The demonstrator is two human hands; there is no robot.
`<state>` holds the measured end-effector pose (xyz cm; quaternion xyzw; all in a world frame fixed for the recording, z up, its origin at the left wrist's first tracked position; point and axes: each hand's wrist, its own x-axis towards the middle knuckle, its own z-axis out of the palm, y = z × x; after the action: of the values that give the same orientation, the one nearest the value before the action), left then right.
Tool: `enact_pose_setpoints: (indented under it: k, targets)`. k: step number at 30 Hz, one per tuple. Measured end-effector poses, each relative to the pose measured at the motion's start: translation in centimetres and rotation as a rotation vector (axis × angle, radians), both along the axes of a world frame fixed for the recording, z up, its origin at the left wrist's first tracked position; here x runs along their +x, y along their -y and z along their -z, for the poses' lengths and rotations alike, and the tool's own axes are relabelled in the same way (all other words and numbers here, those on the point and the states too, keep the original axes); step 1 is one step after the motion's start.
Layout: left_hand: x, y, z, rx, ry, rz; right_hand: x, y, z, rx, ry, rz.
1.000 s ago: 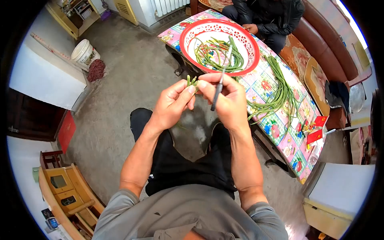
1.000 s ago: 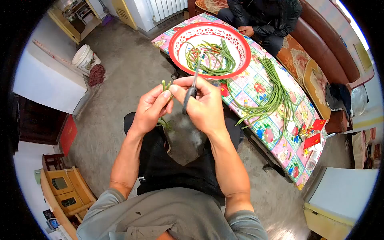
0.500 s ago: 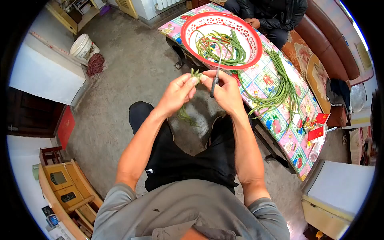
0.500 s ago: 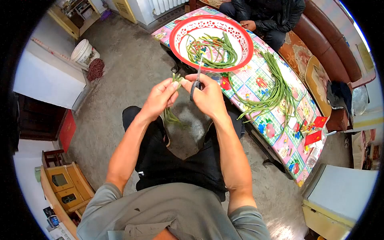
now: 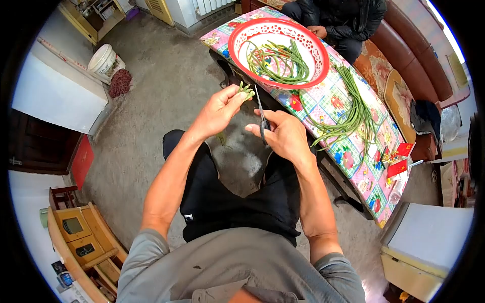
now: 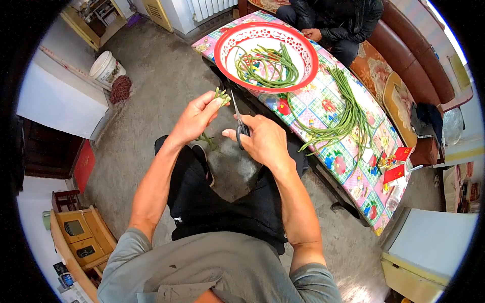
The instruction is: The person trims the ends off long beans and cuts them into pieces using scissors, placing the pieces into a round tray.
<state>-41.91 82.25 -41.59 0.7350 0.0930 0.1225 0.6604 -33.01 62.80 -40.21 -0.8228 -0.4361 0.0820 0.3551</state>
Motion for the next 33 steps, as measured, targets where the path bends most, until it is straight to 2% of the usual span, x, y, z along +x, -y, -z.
enact_pose_setpoints:
  k: [1, 3, 4, 6, 8, 10, 16, 21, 26, 29, 33]
  targets:
    - [-0.1, 0.0, 0.0, 0.009, 0.003, 0.007, 0.0, 0.0, -0.3, 0.002, 0.001, -0.001]
    - [-0.1, -0.2, 0.3, 0.015, 0.001, 0.012, -0.1, 0.1, -1.3, -0.138, -0.251, 0.048]
    - [0.1, -0.4, 0.5, 0.055, 0.017, 0.007, -0.1, 0.3, -0.9, -0.142, -0.259, 0.048]
    - [0.0, -0.5, 0.8, 0.095, 0.031, 0.005, 0.3, 0.4, 0.6, 0.009, -0.396, 0.013]
    - [0.0, -0.7, 0.4, 0.12, -0.014, 0.004, 0.8, 0.4, 2.0, 0.072, -0.275, -0.055]
    - [-0.2, -0.6, -0.5, 0.106, -0.028, 0.016, 0.9, 0.4, 2.1, 0.051, -0.415, -0.061]
    - [-0.5, -0.6, 0.1, 0.145, -0.059, 0.078, 0.6, 0.4, -0.1, -0.086, -0.428, -0.086]
    - [-0.5, -0.3, 0.3, 0.198, -0.051, 0.099, 0.5, 0.5, 0.1, -0.024, -0.456, -0.094]
    - [-0.7, -0.2, 0.0, 0.161, -0.088, 0.13, 0.2, 0.6, -0.4, -0.007, -0.551, -0.06]
    - [-0.7, -0.5, 0.2, 0.047, -0.157, 0.171, 0.4, 0.6, 0.4, -0.012, -0.532, -0.059]
    - [-0.9, -0.8, -0.6, 0.021, -0.204, 0.237, 0.4, 0.7, 0.2, -0.017, -0.548, -0.078]
